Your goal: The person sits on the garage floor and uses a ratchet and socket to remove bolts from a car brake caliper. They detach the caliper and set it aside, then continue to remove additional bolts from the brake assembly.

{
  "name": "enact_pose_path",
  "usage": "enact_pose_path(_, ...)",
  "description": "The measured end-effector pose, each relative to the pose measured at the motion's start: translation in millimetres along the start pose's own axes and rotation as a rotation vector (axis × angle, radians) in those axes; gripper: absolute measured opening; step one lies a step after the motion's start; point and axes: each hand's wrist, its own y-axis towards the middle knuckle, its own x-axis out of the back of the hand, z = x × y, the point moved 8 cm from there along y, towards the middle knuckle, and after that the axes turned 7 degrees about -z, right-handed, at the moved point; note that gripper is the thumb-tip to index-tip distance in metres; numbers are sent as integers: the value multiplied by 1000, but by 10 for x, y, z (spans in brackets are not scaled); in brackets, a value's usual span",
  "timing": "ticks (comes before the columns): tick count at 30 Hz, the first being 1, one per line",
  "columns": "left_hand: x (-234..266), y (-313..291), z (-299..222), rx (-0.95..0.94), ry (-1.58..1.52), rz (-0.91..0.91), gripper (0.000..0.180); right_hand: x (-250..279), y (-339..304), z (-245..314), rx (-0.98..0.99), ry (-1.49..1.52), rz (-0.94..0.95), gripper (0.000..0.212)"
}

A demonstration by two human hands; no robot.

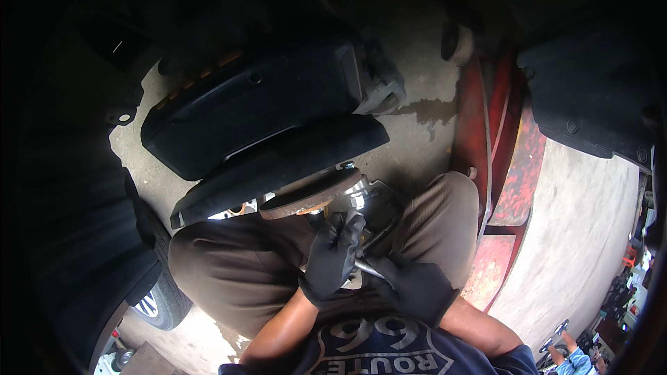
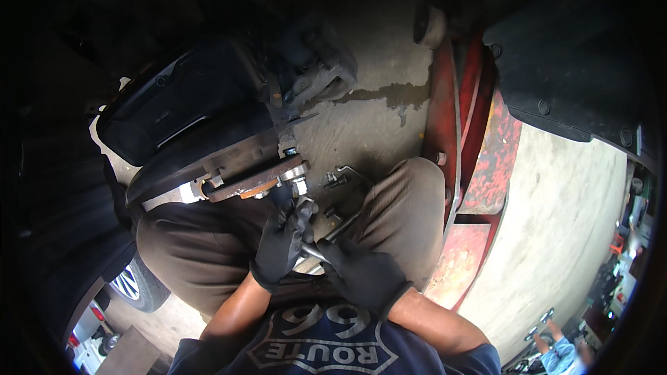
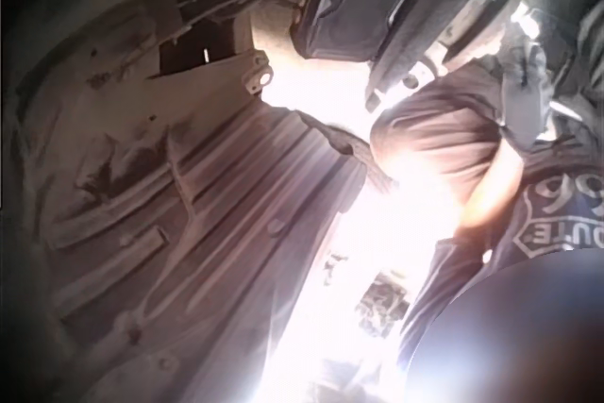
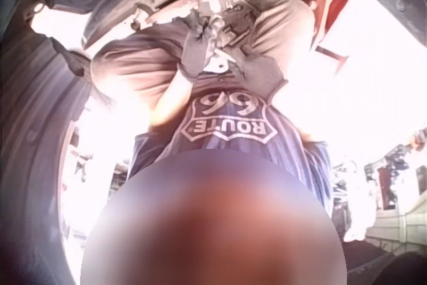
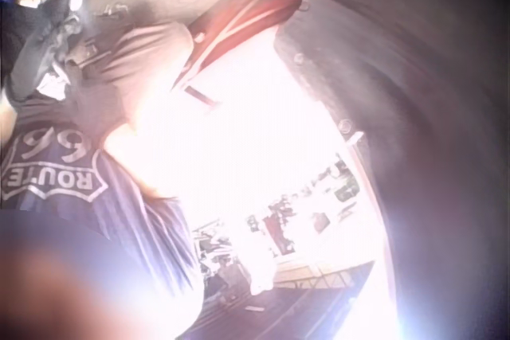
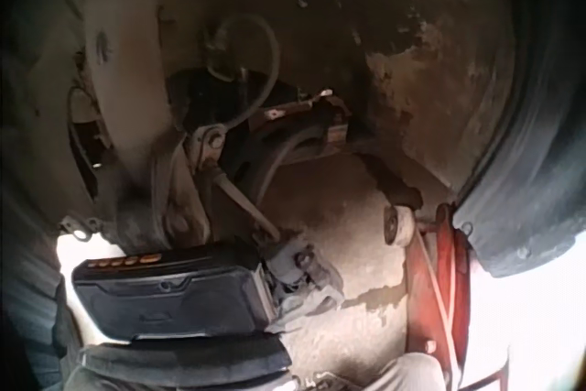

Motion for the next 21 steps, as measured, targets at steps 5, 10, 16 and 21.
enact_pose_path(5,-139,-55,53,131,116,141,25,354,-202,-70,114,-95,-94,41)
enact_pose_path(10,-313,-76,13,70,108,190,21,544,-268,-93,109,-86,-188,35)
enact_pose_path(16,-502,-320,-465,-756,597,254,35,731,-237,-100,78,203,-311,28)
enact_pose_path(21,-547,-541,-478,-1103,907,291,7,662,-272,-74,73,-61,-319,27)
